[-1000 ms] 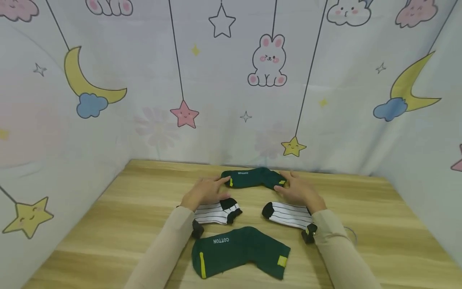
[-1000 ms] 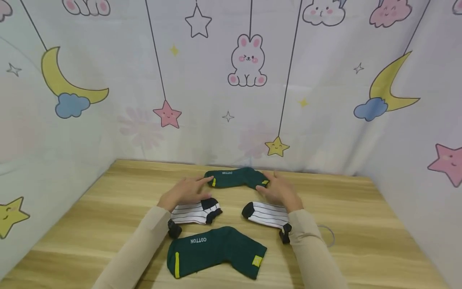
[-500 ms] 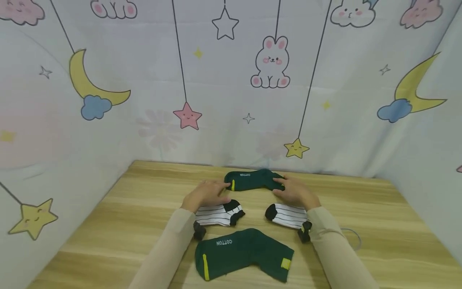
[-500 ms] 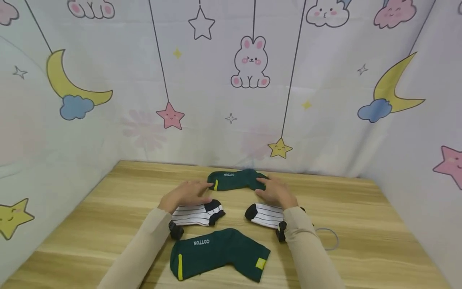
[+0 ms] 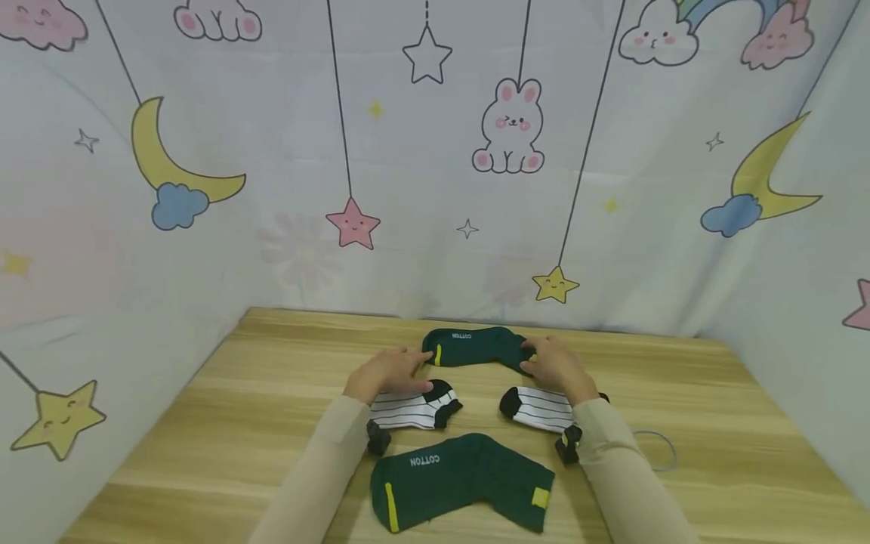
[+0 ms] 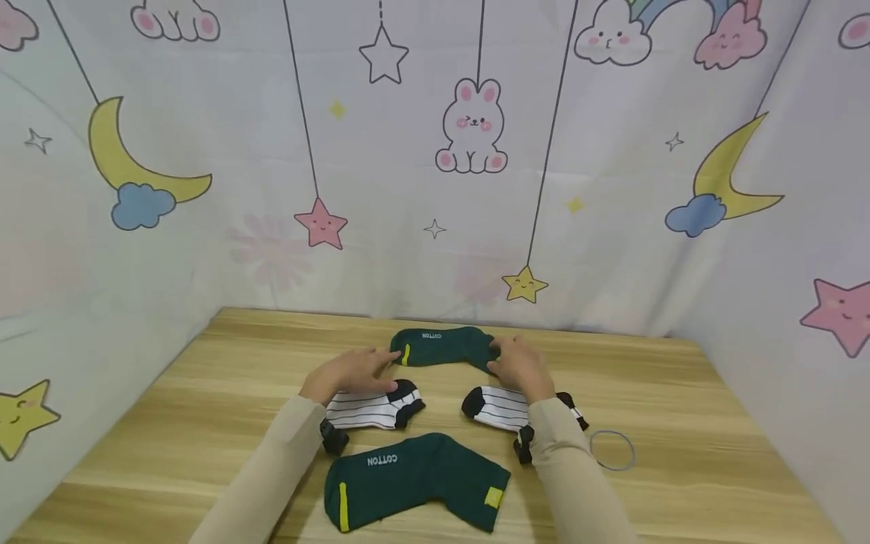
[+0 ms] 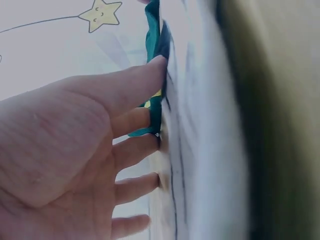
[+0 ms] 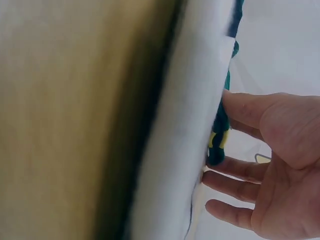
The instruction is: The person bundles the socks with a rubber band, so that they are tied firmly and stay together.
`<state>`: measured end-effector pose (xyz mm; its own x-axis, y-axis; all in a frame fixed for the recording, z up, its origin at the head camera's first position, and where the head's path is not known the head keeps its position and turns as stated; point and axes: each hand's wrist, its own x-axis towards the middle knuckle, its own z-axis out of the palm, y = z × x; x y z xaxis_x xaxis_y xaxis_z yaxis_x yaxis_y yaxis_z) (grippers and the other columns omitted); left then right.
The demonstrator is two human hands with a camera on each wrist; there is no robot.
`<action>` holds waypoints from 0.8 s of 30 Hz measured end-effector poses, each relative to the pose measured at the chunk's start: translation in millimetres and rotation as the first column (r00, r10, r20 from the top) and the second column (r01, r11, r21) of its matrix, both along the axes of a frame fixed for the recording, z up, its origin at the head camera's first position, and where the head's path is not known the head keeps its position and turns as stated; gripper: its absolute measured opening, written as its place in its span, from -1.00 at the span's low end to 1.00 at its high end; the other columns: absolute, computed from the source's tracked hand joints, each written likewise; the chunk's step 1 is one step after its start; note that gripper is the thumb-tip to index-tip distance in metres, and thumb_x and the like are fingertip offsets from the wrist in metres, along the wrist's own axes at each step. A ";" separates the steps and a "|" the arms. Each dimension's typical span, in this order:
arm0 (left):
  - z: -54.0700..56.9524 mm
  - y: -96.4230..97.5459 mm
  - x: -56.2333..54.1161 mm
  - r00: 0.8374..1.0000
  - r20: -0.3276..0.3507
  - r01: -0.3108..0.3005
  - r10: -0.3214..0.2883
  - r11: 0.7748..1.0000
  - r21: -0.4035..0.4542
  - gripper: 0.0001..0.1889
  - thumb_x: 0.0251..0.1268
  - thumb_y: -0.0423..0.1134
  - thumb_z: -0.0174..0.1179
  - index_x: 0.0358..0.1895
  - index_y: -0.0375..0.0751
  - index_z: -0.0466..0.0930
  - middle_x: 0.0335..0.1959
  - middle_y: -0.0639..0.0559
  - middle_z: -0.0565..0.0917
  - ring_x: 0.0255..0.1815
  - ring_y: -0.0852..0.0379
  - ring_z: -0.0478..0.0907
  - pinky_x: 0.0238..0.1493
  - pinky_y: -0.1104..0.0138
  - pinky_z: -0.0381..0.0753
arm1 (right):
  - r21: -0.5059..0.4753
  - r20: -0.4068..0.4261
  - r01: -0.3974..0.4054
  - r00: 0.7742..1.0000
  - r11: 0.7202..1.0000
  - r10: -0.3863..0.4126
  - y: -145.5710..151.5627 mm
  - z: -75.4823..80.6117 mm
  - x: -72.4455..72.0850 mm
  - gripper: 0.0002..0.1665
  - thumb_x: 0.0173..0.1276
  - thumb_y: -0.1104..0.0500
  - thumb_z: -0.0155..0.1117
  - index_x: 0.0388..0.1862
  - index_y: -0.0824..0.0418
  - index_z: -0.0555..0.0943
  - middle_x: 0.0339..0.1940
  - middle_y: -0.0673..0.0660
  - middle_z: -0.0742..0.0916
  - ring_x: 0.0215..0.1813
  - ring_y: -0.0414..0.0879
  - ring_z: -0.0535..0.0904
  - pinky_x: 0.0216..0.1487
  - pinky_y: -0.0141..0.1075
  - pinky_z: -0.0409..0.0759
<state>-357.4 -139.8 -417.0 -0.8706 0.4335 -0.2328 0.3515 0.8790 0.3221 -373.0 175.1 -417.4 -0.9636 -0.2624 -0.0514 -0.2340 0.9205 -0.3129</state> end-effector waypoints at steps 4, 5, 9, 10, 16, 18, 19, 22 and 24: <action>7.0 1.6 -1.2 1.000 0.014 0.000 0.001 1.000 -0.020 -0.28 0.45 0.08 0.15 0.58 -0.01 0.17 0.59 -0.10 0.12 0.59 -0.20 0.00 0.45 -0.17 0.09 | -0.048 -0.023 0.040 0.999 0.998 -0.041 -1.1 0.8 0.5 -0.52 0.44 0.11 0.31 0.26 0.28 0.54 0.25 0.42 0.52 0.27 0.33 0.44 0.16 0.19 0.46; 8.2 1.6 -1.5 1.000 0.018 -0.003 0.003 1.000 -0.017 -0.28 0.45 0.07 0.16 0.57 -0.02 0.17 0.59 -0.11 0.12 0.59 -0.21 0.00 0.44 -0.18 0.10 | -0.057 -0.030 0.044 0.998 0.997 -0.046 -1.3 1.6 0.4 -0.54 0.42 0.13 0.33 0.22 0.29 0.56 0.23 0.41 0.54 0.25 0.32 0.45 0.16 0.18 0.47; 7.8 -0.2 -1.0 0.999 0.043 0.009 -0.010 1.000 0.011 -0.28 0.45 0.07 0.16 0.57 -0.04 0.17 0.60 -0.12 0.10 0.59 -0.21 -0.02 0.46 -0.16 0.07 | -0.067 -0.048 0.064 0.997 0.996 -0.067 -0.9 3.7 2.9 -0.67 0.35 0.20 0.39 0.04 0.29 0.62 0.08 0.36 0.60 0.16 0.28 0.50 0.12 0.12 0.50; 6.2 -0.9 -0.4 0.999 0.047 0.020 -0.021 0.999 0.027 -0.28 0.45 0.07 0.17 0.57 -0.07 0.18 0.59 -0.13 0.10 0.59 -0.21 0.00 0.46 -0.15 0.08 | -0.071 -0.045 0.070 0.996 0.995 -0.073 -0.3 3.3 4.2 -0.71 0.34 0.22 0.38 0.00 0.30 0.63 0.06 0.36 0.61 0.14 0.28 0.51 0.12 0.11 0.50; 2.1 -6.6 3.5 0.994 0.079 0.063 -0.073 0.989 0.130 -0.27 0.45 0.05 0.18 0.57 -0.09 0.17 0.56 -0.19 0.17 0.55 -0.19 0.11 0.46 -0.07 0.14 | -0.137 -0.051 0.121 0.990 0.983 -0.129 5.2 -2.6 13.7 -0.86 0.34 0.34 0.33 -0.13 0.31 0.65 0.02 0.33 0.67 0.11 0.25 0.56 0.12 0.10 0.51; 7.5 -9.0 3.4 0.993 0.088 0.057 -0.073 0.983 0.173 -0.28 0.46 0.04 0.17 0.57 -0.09 0.17 0.54 -0.20 0.21 0.53 -0.22 0.16 0.43 -0.11 0.18 | -0.173 -0.080 0.124 0.987 0.977 -0.140 6.5 -2.5 16.0 -0.89 0.33 0.38 0.31 -0.17 0.31 0.64 -0.02 0.32 0.68 0.08 0.23 0.57 0.08 0.09 0.52; 11.1 -10.7 3.2 0.993 0.086 0.062 -0.079 0.980 0.187 -0.29 0.47 0.03 0.17 0.57 -0.09 0.17 0.52 -0.22 0.25 0.51 -0.24 0.19 0.41 -0.13 0.21 | -0.194 -0.093 0.121 0.986 0.973 -0.141 7.1 -1.7 17.3 -0.90 0.33 0.39 0.29 -0.19 0.31 0.63 -0.03 0.31 0.69 0.06 0.21 0.57 0.07 0.08 0.53; 23.7 -15.5 2.1 0.992 0.057 0.099 -0.115 0.969 0.225 -0.33 0.48 -0.02 0.17 0.55 -0.13 0.22 0.40 -0.27 0.41 0.37 -0.24 0.38 0.33 -0.12 0.33 | -0.268 -0.118 0.107 0.983 0.957 -0.143 8.4 2.5 21.5 -0.93 0.36 0.40 0.25 -0.21 0.30 0.61 -0.07 0.28 0.69 -0.02 0.15 0.57 -0.01 0.03 0.53; 30.7 -18.1 1.6 0.988 0.003 0.146 -0.151 0.959 0.244 -0.38 0.47 -0.06 0.19 0.50 -0.18 0.31 0.35 -0.27 0.47 0.33 -0.23 0.42 0.32 -0.09 0.37 | -0.321 -0.107 0.094 0.985 0.942 -0.135 9.5 6.2 25.4 -0.94 0.39 0.38 0.23 -0.20 0.30 0.61 -0.09 0.25 0.68 -0.08 0.12 0.56 -0.06 -0.01 0.53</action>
